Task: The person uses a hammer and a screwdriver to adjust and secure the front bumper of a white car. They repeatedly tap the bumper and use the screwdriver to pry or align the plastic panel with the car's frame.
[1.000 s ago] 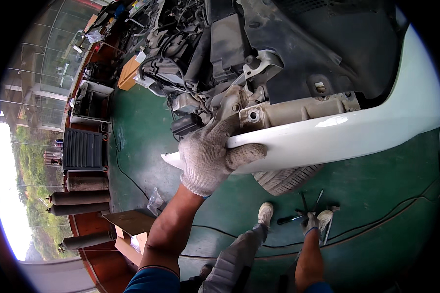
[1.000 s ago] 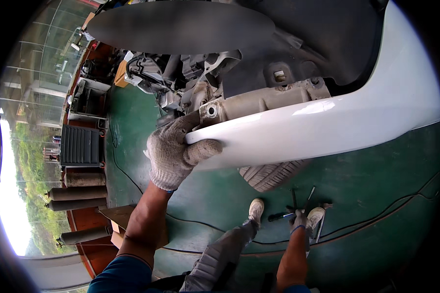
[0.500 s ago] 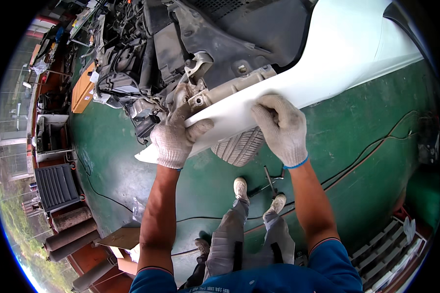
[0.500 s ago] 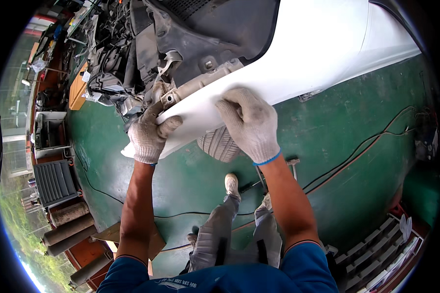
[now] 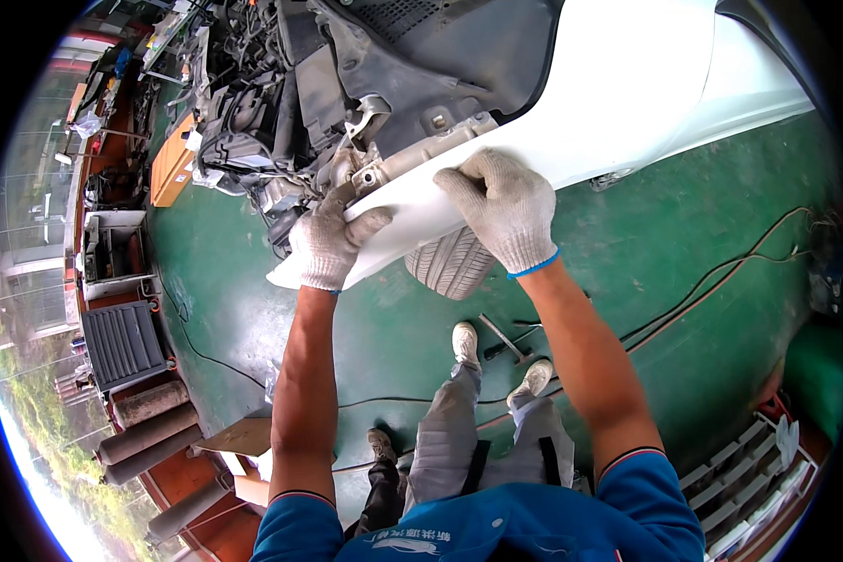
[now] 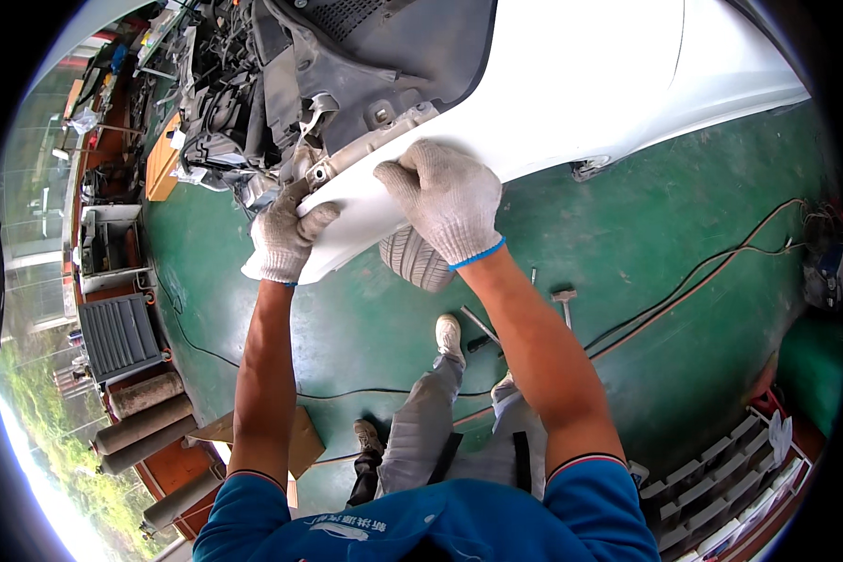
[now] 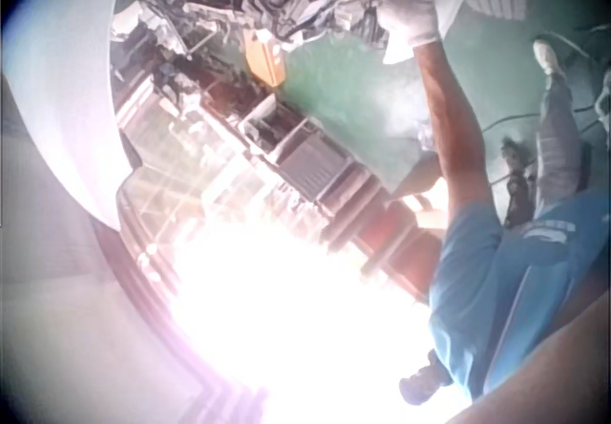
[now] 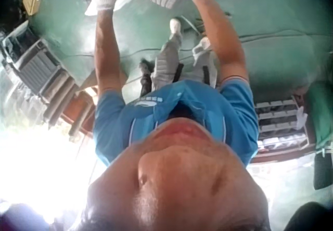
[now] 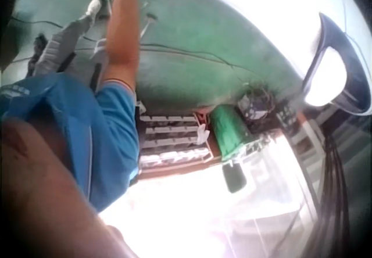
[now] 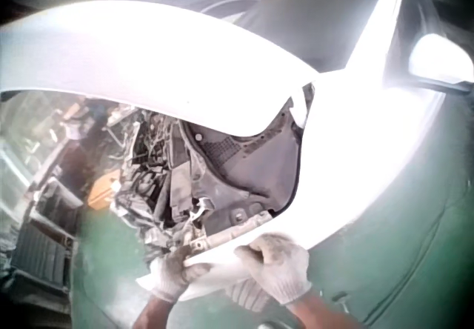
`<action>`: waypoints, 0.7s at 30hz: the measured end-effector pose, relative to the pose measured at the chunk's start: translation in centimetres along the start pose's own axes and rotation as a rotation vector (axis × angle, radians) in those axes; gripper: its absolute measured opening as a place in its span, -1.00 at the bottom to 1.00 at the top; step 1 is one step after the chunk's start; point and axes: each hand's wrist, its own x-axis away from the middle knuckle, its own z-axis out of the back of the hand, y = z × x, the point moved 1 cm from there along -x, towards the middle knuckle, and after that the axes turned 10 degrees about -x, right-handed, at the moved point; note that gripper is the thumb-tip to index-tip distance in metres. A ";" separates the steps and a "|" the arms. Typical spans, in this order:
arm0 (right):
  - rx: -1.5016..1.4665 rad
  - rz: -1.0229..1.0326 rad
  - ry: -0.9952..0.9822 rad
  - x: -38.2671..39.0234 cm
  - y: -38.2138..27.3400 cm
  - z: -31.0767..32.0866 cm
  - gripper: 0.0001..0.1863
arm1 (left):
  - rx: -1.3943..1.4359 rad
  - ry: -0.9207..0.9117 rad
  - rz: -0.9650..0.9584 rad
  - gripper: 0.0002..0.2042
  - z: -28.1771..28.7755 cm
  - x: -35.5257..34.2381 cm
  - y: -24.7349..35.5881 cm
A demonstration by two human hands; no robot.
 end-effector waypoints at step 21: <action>-0.070 -0.070 0.031 -0.1 -0.9 0.1 -0.72 | 0.219 -0.005 -0.070 0.02 -0.8 -1.3 -0.6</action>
